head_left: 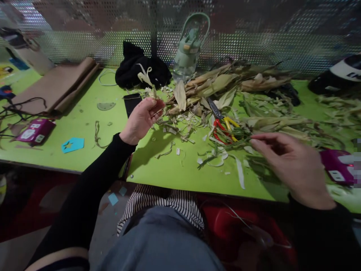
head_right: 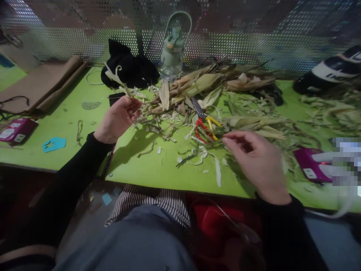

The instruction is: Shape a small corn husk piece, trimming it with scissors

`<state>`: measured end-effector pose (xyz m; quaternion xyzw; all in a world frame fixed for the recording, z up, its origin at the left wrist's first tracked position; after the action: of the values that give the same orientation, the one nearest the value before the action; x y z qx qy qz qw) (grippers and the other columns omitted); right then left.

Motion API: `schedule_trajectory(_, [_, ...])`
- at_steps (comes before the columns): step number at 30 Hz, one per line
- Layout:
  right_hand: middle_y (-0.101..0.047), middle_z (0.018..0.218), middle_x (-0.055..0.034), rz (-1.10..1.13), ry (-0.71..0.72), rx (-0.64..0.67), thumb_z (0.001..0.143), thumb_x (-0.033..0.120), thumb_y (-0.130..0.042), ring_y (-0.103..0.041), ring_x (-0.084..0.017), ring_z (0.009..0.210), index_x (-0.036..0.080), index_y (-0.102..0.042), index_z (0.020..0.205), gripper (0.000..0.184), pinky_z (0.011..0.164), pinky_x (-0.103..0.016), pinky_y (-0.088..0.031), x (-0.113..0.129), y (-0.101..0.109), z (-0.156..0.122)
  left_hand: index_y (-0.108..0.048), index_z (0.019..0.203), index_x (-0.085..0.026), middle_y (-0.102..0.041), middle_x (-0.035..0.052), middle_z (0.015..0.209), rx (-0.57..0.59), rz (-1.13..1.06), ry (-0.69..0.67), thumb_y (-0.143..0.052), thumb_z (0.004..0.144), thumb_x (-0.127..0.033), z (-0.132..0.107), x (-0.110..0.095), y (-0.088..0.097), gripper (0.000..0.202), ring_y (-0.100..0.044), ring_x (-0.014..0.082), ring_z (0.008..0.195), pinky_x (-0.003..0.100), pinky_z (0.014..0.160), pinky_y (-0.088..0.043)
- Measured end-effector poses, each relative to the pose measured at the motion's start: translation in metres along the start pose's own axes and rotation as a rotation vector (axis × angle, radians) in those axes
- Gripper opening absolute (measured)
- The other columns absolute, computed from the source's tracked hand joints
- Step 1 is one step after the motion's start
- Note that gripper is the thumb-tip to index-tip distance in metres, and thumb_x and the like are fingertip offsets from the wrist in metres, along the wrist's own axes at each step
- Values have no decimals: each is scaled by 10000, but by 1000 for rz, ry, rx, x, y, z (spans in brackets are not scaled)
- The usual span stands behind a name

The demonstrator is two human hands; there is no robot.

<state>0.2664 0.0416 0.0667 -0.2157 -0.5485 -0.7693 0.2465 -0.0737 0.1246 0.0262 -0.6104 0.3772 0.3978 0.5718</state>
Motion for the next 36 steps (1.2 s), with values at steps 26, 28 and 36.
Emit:
schedule_trajectory(26, [-642,833,-34,123,110,572,940,511,-565,-561,-170,705,226,-607,891,292,646,-326,-454,30,-77,27,-531,790,-179,-702,-8,844,208,-58,169,-688,816,-203,-21,27,-17,162,-666,76,775,208,747,-521])
schedule_trajectory(28, [-671,867,-25,299,14,484,951,500,-568,-573,-156,715,236,-566,932,265,633,-309,-460,37,-61,34,-539,796,-173,-704,-3,831,237,-70,198,-687,824,-188,-22,32,-19,152,-666,71,763,192,713,-518])
schedule_trajectory(36, [-692,804,10,435,66,346,954,391,-628,-603,-123,690,228,-604,972,165,655,-292,-491,79,-30,44,-566,833,-158,-711,14,895,308,-44,231,-668,858,-176,-21,42,-19,106,-686,67,793,167,677,-514])
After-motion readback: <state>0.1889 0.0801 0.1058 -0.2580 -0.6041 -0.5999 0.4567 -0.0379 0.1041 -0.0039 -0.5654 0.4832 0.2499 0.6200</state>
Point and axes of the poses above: each hand's wrist, its own z-axis towards the middle knuckle, its own y-axis out of the back of the hand, x = y × z, the point moved 6 cm from there along z, towards the middle knuckle
